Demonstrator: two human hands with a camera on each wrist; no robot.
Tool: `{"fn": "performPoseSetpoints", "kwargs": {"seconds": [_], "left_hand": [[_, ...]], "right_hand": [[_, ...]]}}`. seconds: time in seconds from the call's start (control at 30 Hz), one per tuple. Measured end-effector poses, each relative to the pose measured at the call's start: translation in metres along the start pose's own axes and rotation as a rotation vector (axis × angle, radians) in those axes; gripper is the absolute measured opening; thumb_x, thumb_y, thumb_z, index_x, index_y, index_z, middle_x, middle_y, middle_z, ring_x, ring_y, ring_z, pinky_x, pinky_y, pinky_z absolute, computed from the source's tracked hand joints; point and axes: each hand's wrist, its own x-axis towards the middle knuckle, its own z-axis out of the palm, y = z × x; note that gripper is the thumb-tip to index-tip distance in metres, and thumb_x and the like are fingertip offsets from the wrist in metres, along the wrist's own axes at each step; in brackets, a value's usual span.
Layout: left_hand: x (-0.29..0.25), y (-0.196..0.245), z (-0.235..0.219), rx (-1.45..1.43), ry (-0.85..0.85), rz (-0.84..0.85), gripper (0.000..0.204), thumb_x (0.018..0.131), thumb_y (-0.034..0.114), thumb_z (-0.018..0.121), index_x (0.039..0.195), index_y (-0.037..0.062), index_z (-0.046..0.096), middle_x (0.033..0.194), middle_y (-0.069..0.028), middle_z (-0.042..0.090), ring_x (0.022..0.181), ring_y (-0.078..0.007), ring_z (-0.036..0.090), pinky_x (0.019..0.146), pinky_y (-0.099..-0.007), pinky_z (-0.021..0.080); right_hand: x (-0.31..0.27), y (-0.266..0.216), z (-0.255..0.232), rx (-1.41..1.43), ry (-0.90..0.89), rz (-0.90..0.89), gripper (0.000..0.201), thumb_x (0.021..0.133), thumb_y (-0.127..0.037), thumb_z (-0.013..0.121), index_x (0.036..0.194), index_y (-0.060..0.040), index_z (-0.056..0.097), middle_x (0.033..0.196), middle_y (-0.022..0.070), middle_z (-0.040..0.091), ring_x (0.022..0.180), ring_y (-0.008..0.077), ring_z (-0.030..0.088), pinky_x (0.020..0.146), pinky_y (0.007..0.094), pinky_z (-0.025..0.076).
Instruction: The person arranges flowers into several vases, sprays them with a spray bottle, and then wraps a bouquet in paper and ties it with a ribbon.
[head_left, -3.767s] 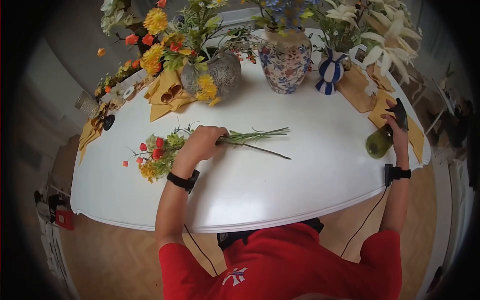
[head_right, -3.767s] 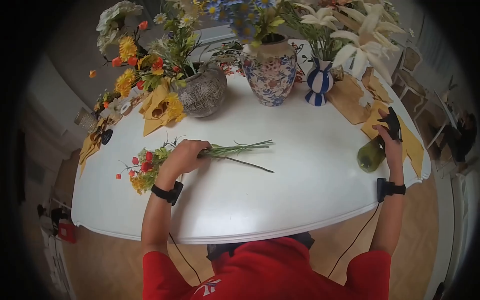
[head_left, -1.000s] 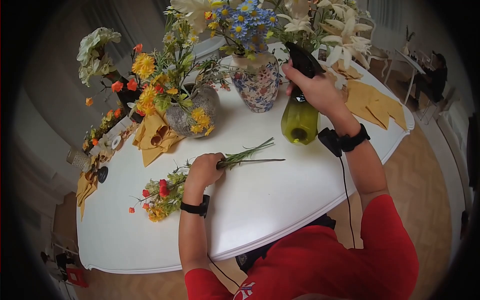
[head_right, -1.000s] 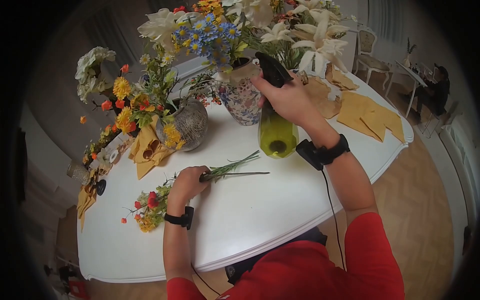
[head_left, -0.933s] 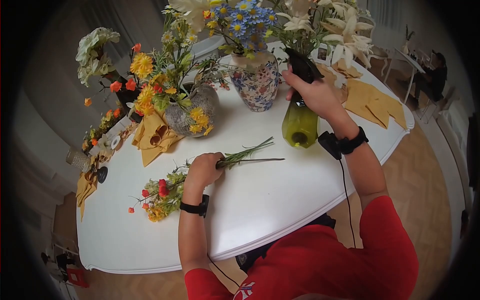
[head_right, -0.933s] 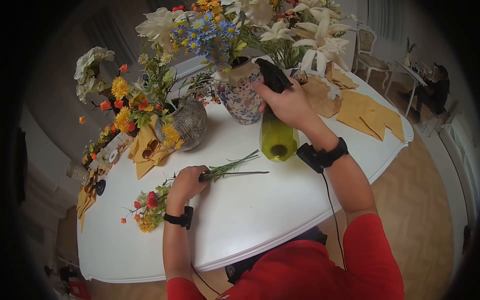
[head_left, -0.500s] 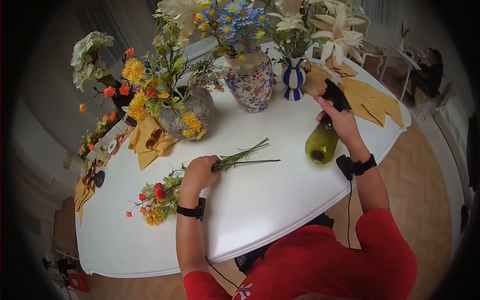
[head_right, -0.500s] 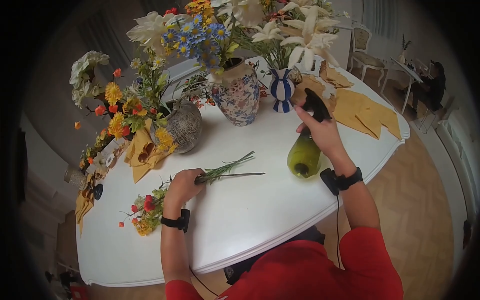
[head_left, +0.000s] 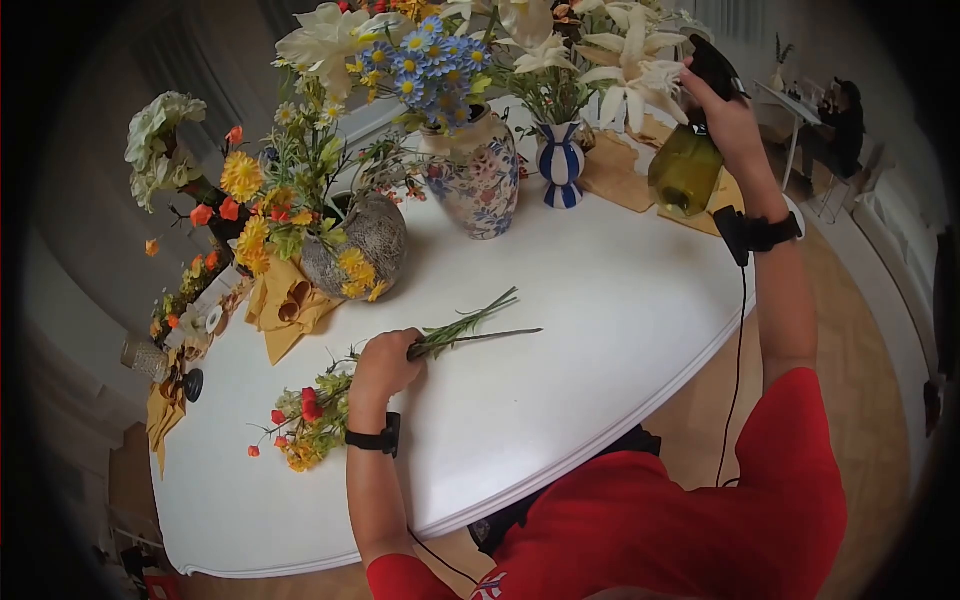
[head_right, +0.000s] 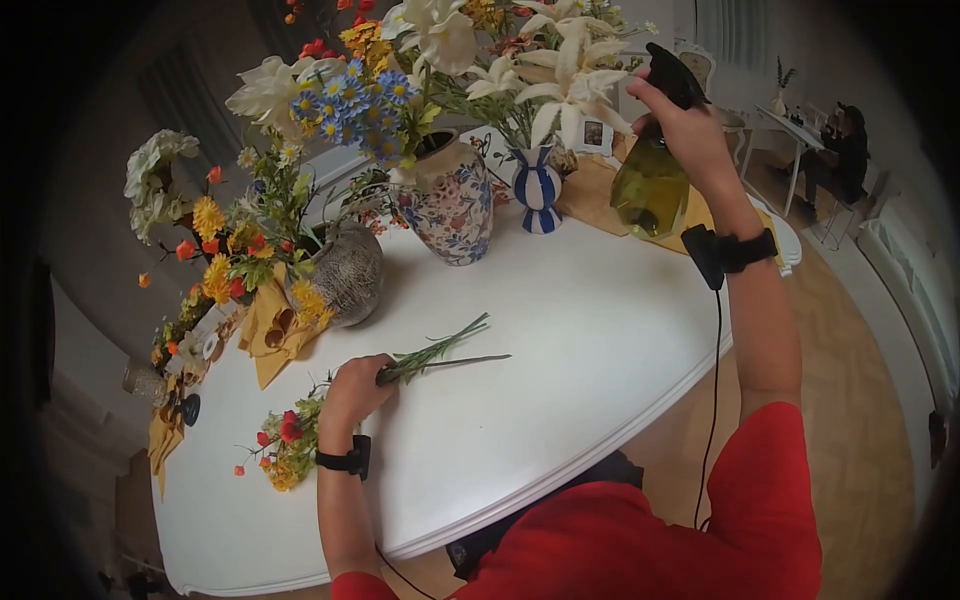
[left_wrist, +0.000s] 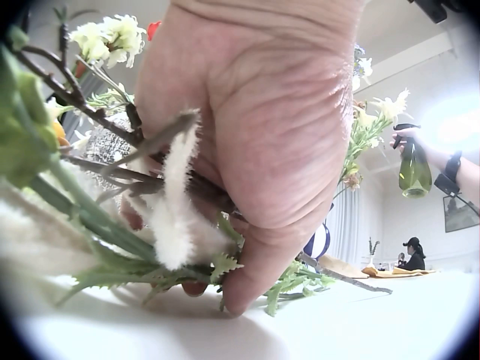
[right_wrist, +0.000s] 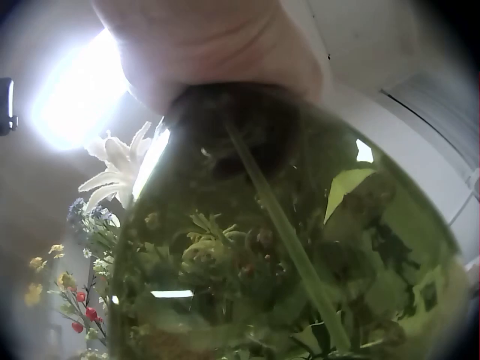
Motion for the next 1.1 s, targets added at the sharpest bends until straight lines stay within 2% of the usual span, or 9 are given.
{"fn": "performPoseSetpoints", "kwargs": {"seconds": [0.07, 0.17, 0.27, 0.5, 0.73, 0.83, 0.93, 0.97, 1.1], "left_hand": [[0.0, 0.0, 0.0, -0.003, 0.001, 0.0, 0.028, 0.079, 0.011, 0.071, 0.106, 0.0054, 0.074, 0.096, -0.0211, 0.073, 0.093, -0.0422, 0.069, 0.084, -0.0489, 0.055], [0.0, 0.001, 0.0, -0.008, 0.006, 0.003, 0.028, 0.079, 0.01, 0.07, 0.106, 0.0055, 0.074, 0.096, -0.0213, 0.073, 0.093, -0.0422, 0.068, 0.084, -0.0487, 0.055], [-0.002, 0.0, 0.0, -0.006, 0.007, 0.004, 0.028, 0.079, 0.01, 0.07, 0.107, 0.0056, 0.074, 0.096, -0.0214, 0.073, 0.093, -0.0422, 0.068, 0.084, -0.0487, 0.055], [-0.002, -0.002, 0.002, -0.012, 0.047, 0.034, 0.024, 0.078, 0.008, 0.069, 0.101, 0.0039, 0.073, 0.091, -0.0208, 0.072, 0.091, -0.0416, 0.068, 0.083, -0.05, 0.055], [-0.002, -0.001, 0.001, -0.015, 0.038, 0.026, 0.024, 0.079, 0.009, 0.07, 0.102, 0.0049, 0.073, 0.092, -0.0205, 0.073, 0.092, -0.0409, 0.068, 0.083, -0.0495, 0.055], [0.0, 0.001, -0.002, -0.027, 0.005, -0.018, 0.027, 0.08, 0.011, 0.071, 0.107, 0.0068, 0.073, 0.096, -0.0206, 0.073, 0.095, -0.0418, 0.068, 0.085, -0.0491, 0.054], [0.003, -0.01, 0.007, 0.0, 0.017, 0.007, 0.023, 0.081, 0.01, 0.07, 0.104, 0.0067, 0.073, 0.096, -0.0213, 0.072, 0.093, -0.0424, 0.068, 0.083, -0.0495, 0.054], [0.0, -0.012, 0.007, 0.0, 0.006, 0.008, 0.025, 0.081, 0.009, 0.069, 0.105, 0.0067, 0.073, 0.096, -0.0217, 0.072, 0.093, -0.0425, 0.068, 0.083, -0.0495, 0.054], [0.003, -0.017, 0.013, 0.003, 0.014, 0.005, 0.031, 0.079, 0.009, 0.07, 0.109, 0.0063, 0.075, 0.096, -0.0201, 0.073, 0.094, -0.0405, 0.069, 0.086, -0.0485, 0.054]], "right_hand": [[0.001, -0.004, 0.001, 0.024, -0.034, 0.007, 0.029, 0.094, -0.029, 0.07, 0.114, -0.0079, 0.069, 0.096, -0.0002, 0.07, 0.071, 0.013, 0.068, 0.073, 0.0273, 0.051], [-0.014, -0.023, 0.011, -0.13, 0.019, 0.04, 0.028, 0.094, -0.027, 0.069, 0.113, -0.0069, 0.069, 0.094, 0.0004, 0.071, 0.07, 0.0131, 0.068, 0.072, 0.0273, 0.051], [-0.019, -0.008, 0.014, 0.042, -0.057, 0.143, 0.029, 0.095, -0.026, 0.068, 0.115, -0.0058, 0.068, 0.093, 0.0025, 0.071, 0.069, 0.0137, 0.068, 0.069, 0.028, 0.052], [-0.04, 0.027, 0.032, 0.04, -0.107, 0.195, 0.026, 0.097, -0.023, 0.068, 0.111, -0.0014, 0.063, 0.089, 0.009, 0.067, 0.064, 0.0167, 0.069, 0.063, 0.0305, 0.053], [-0.073, 0.054, 0.047, 0.037, -0.156, 0.345, 0.025, 0.097, -0.024, 0.069, 0.107, -0.0022, 0.062, 0.086, 0.0068, 0.064, 0.064, 0.0174, 0.068, 0.064, 0.0312, 0.051], [-0.088, 0.072, 0.047, -0.03, -0.201, 0.348, 0.027, 0.099, -0.026, 0.067, 0.11, -0.0025, 0.062, 0.091, 0.007, 0.064, 0.068, 0.0157, 0.066, 0.068, 0.0303, 0.049], [-0.098, 0.091, 0.043, -0.052, -0.161, 0.288, 0.026, 0.1, -0.025, 0.066, 0.114, -0.0036, 0.063, 0.098, 0.006, 0.069, 0.069, 0.0138, 0.065, 0.069, 0.028, 0.049], [-0.1, 0.095, 0.038, -0.022, -0.164, 0.225, 0.03, 0.099, -0.027, 0.07, 0.117, -0.0042, 0.065, 0.098, 0.0031, 0.068, 0.065, 0.0125, 0.065, 0.064, 0.027, 0.049], [-0.094, 0.098, 0.024, -0.074, -0.082, 0.15, 0.028, 0.1, -0.021, 0.07, 0.12, -0.0035, 0.067, 0.109, 0.0041, 0.071, 0.077, 0.0111, 0.068, 0.069, 0.0265, 0.051]]}}
